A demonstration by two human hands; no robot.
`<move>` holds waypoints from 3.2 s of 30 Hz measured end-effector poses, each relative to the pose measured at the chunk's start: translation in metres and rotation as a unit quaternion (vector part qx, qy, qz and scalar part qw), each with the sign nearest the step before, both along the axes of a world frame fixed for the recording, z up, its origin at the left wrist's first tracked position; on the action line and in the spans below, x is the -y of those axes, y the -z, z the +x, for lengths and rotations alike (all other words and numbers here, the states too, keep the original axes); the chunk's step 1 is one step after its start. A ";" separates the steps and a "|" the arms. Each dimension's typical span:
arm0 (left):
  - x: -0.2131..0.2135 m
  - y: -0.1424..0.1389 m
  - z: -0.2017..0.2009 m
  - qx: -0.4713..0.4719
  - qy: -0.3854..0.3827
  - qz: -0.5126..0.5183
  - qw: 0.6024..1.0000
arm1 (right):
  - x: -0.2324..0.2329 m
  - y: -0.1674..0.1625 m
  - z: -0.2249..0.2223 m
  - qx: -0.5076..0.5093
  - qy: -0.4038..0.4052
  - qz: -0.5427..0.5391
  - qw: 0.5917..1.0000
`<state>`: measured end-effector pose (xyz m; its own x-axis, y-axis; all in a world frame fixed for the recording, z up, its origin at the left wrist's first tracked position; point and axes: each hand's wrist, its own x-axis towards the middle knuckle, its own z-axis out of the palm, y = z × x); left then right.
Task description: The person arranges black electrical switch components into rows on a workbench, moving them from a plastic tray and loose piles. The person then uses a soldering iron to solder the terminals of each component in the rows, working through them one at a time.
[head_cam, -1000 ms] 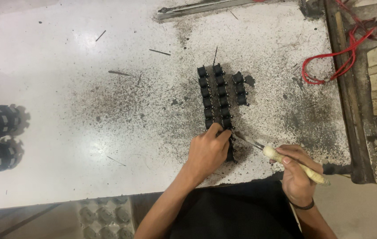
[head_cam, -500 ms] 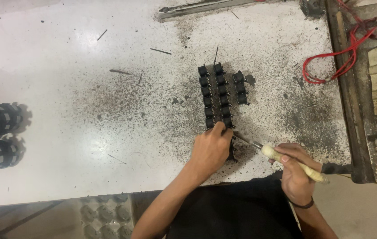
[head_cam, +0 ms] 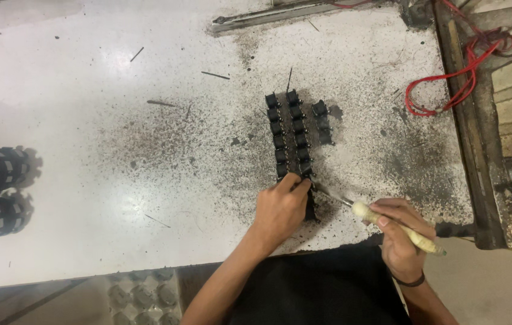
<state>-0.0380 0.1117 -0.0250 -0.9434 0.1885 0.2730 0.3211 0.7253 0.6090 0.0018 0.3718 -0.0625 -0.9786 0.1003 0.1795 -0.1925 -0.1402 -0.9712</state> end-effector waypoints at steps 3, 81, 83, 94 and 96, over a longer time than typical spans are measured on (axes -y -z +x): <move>0.002 0.003 -0.001 0.025 0.000 0.007 1.000 | 0.002 -0.001 0.000 0.000 -0.005 -0.016 1.000; -0.001 -0.006 -0.025 -0.007 -0.042 -0.016 0.999 | 0.001 0.011 -0.031 0.010 -0.037 -0.067 0.997; 0.000 -0.004 -0.026 -0.005 -0.029 -0.010 1.000 | 0.001 0.011 -0.033 0.011 -0.044 -0.062 0.997; -0.008 0.009 -0.034 0.037 0.002 -0.069 0.997 | 0.002 0.010 -0.041 0.025 -0.061 -0.111 0.992; -0.009 0.010 -0.033 0.046 0.003 -0.065 0.997 | 0.002 0.009 -0.040 0.017 -0.054 -0.068 0.996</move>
<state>-0.0713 0.1205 -0.0350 -0.9619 0.2224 0.1588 0.2732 0.7988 0.5360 -0.0383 0.3703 -0.0713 -0.9904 0.0146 0.1373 -0.1357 -0.2885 -0.9478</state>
